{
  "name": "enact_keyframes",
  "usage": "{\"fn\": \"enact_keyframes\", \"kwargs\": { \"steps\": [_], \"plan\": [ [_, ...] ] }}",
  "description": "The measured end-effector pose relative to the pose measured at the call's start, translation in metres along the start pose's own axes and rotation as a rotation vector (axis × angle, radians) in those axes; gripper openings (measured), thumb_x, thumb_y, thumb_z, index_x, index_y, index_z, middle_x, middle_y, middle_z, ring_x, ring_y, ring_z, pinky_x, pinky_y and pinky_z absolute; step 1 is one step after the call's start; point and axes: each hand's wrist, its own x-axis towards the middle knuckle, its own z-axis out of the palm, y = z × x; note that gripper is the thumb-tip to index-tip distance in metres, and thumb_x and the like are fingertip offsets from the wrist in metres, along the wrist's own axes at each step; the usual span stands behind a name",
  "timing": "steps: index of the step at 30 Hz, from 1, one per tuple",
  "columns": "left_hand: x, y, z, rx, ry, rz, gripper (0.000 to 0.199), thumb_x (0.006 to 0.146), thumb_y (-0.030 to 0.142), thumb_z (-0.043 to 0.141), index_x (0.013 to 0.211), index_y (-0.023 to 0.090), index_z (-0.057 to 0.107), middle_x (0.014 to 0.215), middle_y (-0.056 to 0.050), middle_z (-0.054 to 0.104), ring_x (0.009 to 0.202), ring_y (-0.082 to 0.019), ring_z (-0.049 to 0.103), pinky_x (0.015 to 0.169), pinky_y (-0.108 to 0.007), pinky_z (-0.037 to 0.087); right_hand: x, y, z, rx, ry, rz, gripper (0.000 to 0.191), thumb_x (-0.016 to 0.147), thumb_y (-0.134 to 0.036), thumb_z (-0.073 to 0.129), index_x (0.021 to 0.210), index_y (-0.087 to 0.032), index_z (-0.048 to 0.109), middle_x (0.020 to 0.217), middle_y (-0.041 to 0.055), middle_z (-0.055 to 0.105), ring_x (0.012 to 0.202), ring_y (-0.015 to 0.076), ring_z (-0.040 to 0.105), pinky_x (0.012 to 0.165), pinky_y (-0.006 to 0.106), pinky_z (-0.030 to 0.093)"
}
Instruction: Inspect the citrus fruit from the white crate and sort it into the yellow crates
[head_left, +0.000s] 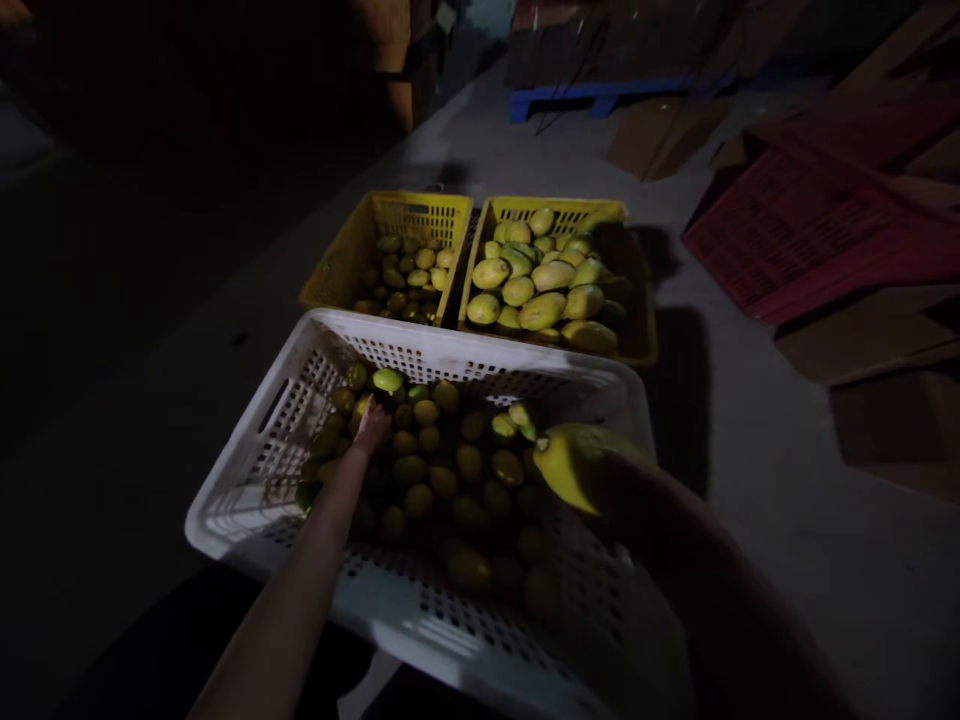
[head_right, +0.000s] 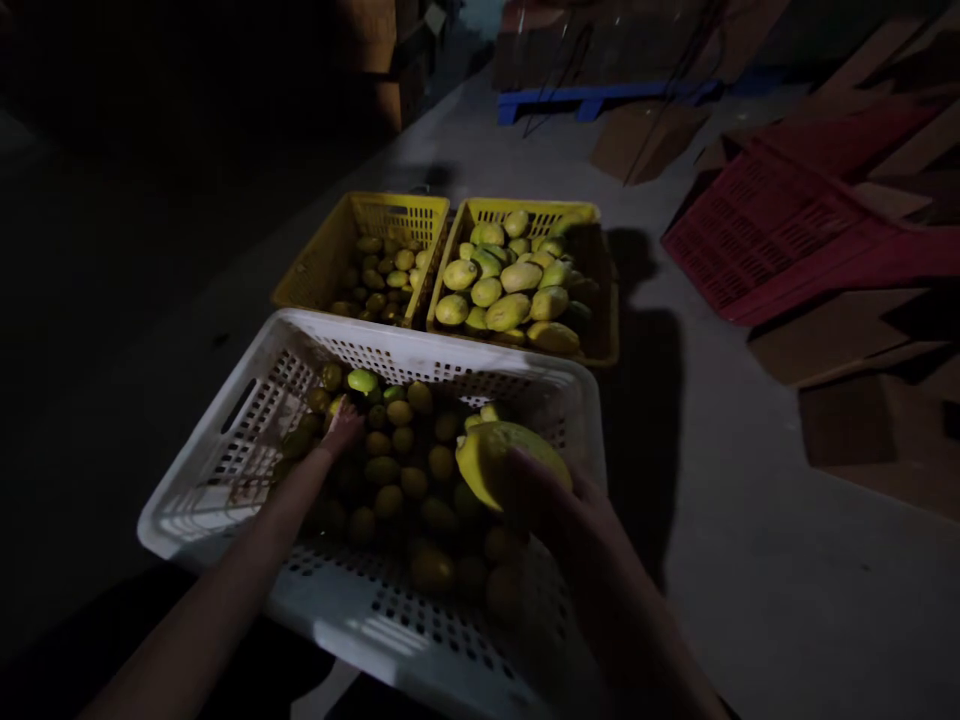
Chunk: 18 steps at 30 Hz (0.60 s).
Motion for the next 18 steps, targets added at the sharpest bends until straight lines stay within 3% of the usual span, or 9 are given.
{"fn": "enact_keyframes", "kwargs": {
  "steps": [3, 5, 7, 10, 13, 15, 18],
  "plan": [
    [-0.017, -0.004, -0.022, -0.015, -0.009, -0.005, 0.031, 0.077, 0.016, 0.06, 0.107, 0.015, 0.068, 0.101, -0.014, 0.071, 0.119, -0.032, 0.053, 0.117, -0.052, 0.016, -0.009, -0.012, 0.013, 0.036, 0.006, 0.047, 0.038, 0.069, -0.05, 0.075, 0.096, -0.024, 0.074, 0.09, 0.0064, 0.076, 0.085, 0.0277, 0.072, 0.064, 0.034, 0.06],
    [-0.032, -0.007, -0.044, -0.044, 0.004, -0.022, 0.043, 0.07, 0.022, 0.07, 0.113, 0.016, 0.066, 0.105, -0.012, 0.07, 0.115, -0.033, 0.055, 0.114, -0.053, 0.024, -0.014, -0.018, 0.022, 0.068, -0.032, 0.031, 0.037, 0.068, -0.049, 0.076, 0.092, -0.022, 0.072, 0.09, 0.0066, 0.076, 0.082, 0.025, 0.072, 0.062, 0.031, 0.059],
    [-0.049, -0.008, -0.074, -0.076, 0.035, -0.034, 0.057, 0.067, 0.026, 0.074, 0.122, 0.016, 0.06, 0.113, -0.011, 0.068, 0.113, -0.032, 0.057, 0.108, -0.048, 0.036, -0.022, -0.024, 0.031, 0.106, -0.078, 0.021, 0.034, 0.068, -0.047, 0.076, 0.09, -0.022, 0.071, 0.09, 0.0064, 0.075, 0.079, 0.0231, 0.071, 0.058, 0.029, 0.058],
    [-0.084, -0.002, -0.136, -0.23, 0.164, 0.041, 0.062, 0.073, 0.028, 0.07, 0.131, 0.019, 0.051, 0.127, -0.008, 0.062, 0.113, -0.024, 0.058, 0.098, -0.035, 0.045, -0.039, -0.03, 0.043, 0.154, -0.142, -0.012, 0.028, 0.065, -0.042, 0.078, 0.083, -0.023, 0.07, 0.087, 0.0053, 0.075, 0.067, 0.0196, 0.068, 0.051, 0.027, 0.055],
    [-0.13, 0.021, -0.202, -0.586, 0.332, 0.152, 0.064, 0.071, 0.019, 0.069, 0.131, 0.02, 0.047, 0.132, -0.008, 0.057, 0.111, -0.021, 0.058, 0.093, -0.032, 0.049, -0.062, -0.03, 0.051, 0.216, -0.215, -0.108, 0.026, 0.06, -0.035, 0.082, 0.08, -0.023, 0.07, 0.088, 0.0027, 0.074, 0.064, 0.016, 0.067, 0.056, 0.026, 0.056],
    [-0.165, 0.043, -0.236, -0.768, 0.404, 0.203, 0.067, 0.067, 0.015, 0.071, 0.129, 0.02, 0.045, 0.134, -0.01, 0.054, 0.113, -0.022, 0.057, 0.091, -0.032, 0.05, -0.076, -0.028, 0.056, 0.267, -0.266, -0.133, 0.03, 0.058, -0.032, 0.084, 0.084, -0.024, 0.07, 0.091, 0.002, 0.074, 0.068, 0.0161, 0.068, 0.062, 0.027, 0.058],
    [-0.212, 0.077, -0.256, -0.973, 0.448, 0.288, 0.067, 0.068, 0.016, 0.07, 0.128, 0.023, 0.041, 0.134, -0.008, 0.053, 0.117, -0.022, 0.056, 0.093, -0.034, 0.05, -0.09, -0.025, 0.064, 0.362, -0.347, -0.161, 0.034, 0.062, -0.032, 0.083, 0.092, -0.024, 0.069, 0.093, 0.0016, 0.074, 0.076, 0.0178, 0.068, 0.07, 0.031, 0.059]
  ]
}}
